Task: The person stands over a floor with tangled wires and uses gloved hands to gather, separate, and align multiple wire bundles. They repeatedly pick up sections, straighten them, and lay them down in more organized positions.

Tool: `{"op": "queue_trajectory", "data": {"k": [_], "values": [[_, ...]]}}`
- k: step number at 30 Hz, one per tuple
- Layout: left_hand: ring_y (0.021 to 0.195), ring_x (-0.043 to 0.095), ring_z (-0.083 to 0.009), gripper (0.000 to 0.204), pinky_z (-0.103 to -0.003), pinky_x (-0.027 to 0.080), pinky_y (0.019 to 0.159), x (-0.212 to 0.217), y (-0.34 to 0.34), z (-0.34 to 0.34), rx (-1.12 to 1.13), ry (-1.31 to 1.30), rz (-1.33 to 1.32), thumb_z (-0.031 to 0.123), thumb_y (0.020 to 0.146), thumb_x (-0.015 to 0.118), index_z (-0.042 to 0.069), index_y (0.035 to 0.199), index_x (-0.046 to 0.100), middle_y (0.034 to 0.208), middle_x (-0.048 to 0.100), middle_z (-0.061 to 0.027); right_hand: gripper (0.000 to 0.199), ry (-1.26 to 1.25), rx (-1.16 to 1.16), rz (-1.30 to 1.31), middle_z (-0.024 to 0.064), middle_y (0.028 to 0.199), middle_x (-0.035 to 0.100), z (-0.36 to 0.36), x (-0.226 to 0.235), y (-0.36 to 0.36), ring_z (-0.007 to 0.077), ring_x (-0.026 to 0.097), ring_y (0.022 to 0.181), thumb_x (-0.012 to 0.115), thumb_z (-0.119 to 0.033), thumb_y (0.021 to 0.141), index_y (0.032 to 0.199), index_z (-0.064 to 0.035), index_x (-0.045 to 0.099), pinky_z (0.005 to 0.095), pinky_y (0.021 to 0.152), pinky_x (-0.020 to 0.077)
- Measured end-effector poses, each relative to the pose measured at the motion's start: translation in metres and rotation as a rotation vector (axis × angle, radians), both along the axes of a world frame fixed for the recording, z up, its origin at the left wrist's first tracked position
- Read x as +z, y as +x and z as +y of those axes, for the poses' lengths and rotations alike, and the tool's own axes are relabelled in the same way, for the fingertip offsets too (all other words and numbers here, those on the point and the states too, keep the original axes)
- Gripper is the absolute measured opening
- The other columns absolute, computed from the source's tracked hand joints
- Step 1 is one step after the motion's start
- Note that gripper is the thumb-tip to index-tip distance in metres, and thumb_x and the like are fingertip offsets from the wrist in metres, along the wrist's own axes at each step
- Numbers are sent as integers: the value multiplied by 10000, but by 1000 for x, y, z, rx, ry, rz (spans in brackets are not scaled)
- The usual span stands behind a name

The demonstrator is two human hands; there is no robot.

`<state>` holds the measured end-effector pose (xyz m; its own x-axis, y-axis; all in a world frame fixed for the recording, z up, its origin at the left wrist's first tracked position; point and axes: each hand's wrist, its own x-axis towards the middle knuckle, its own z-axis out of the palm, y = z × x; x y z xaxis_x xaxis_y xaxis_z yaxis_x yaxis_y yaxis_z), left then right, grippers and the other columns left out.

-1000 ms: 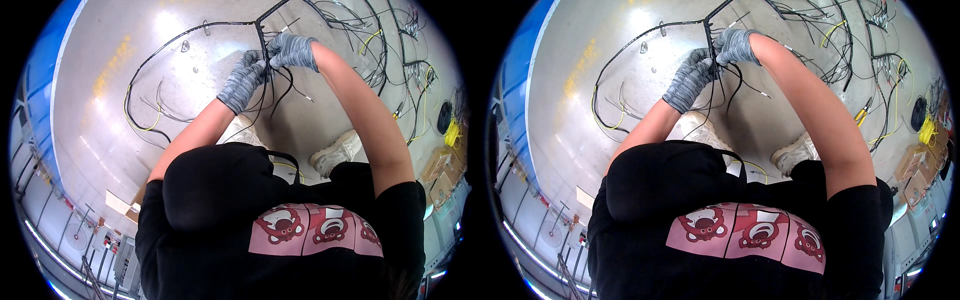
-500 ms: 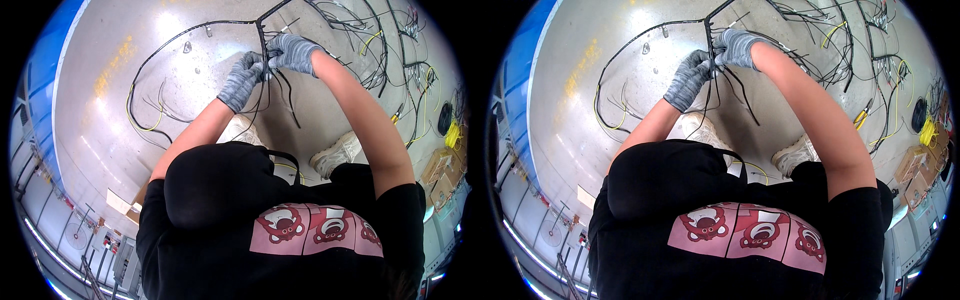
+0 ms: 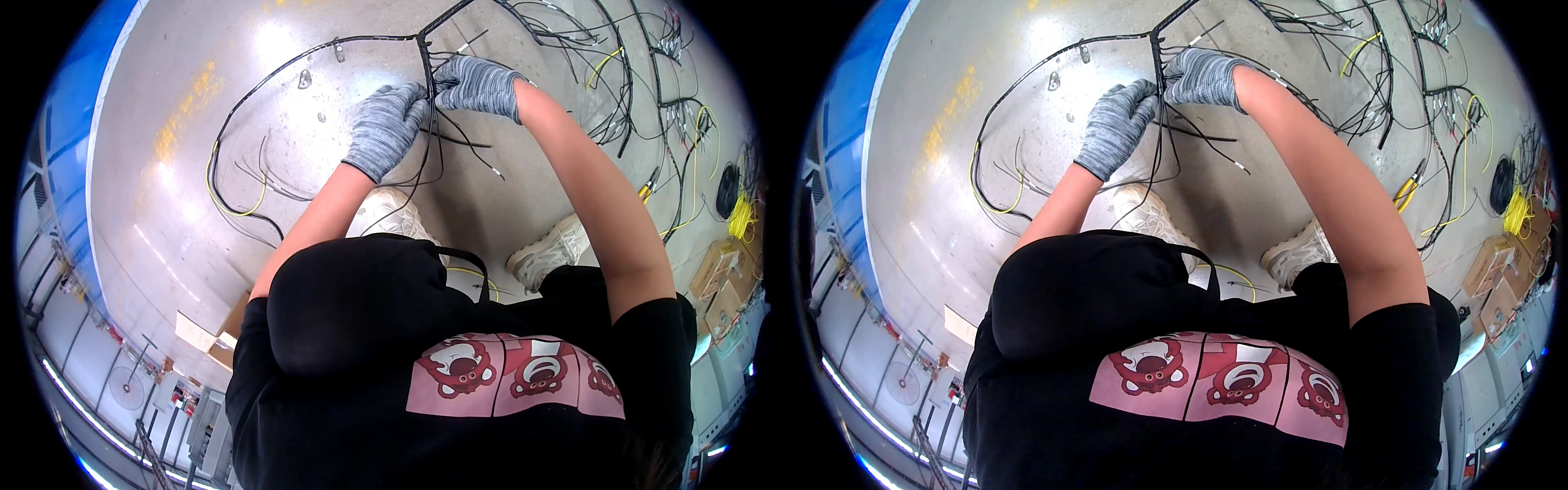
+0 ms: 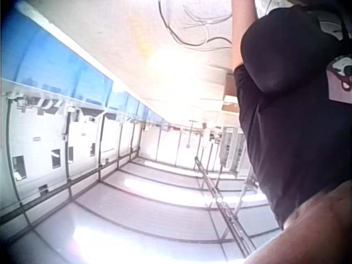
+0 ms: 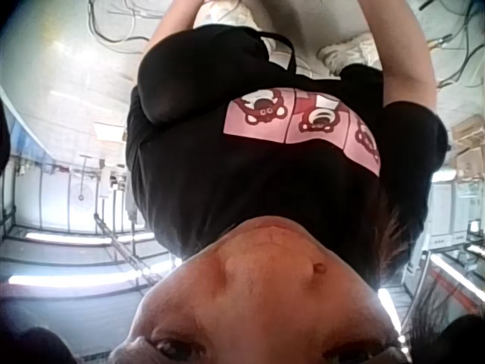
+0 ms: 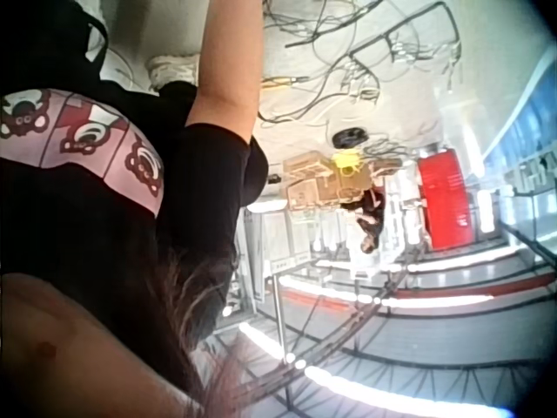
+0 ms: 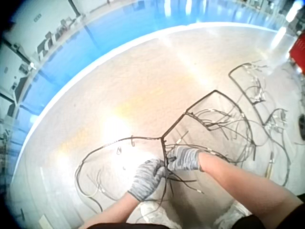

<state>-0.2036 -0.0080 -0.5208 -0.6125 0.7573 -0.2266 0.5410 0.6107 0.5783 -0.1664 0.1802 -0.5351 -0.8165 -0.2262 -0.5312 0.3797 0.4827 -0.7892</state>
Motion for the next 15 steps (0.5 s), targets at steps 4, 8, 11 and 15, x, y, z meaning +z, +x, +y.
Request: {"op": "queue_trajectory", "data": {"k": [4,8,11,15], "values": [[853,542,-302,221,-388,444,772,-2,-10,-2,-82,24,94,188,826,538,23,960,598,892,611,-148,270,-25,1,-4,99,857,640,-2,-2,0,176,579,779,658,-152,726,944,3,619,293,751,462],[757,547,-173,199,-300,457,732,-23,-7,-11,116,175,-441,146,864,512,5,997,557,844,606,-107,311,42,39,-41,110,898,640,-1,10,-4,195,590,819,670,-166,723,975,6,607,297,777,464],[738,522,-125,207,-256,450,720,-27,-5,-11,79,225,-392,160,881,516,-4,1006,537,819,590,-91,339,137,58,-28,128,926,635,-3,17,-3,232,594,858,672,-178,725,996,10,594,309,797,462],[723,522,-102,197,-246,450,694,-14,-6,-7,221,186,-475,165,864,563,-5,963,564,793,597,-79,319,286,-118,244,148,966,624,-1,24,8,280,585,908,649,-180,745,1003,-1,593,326,826,456]]}}
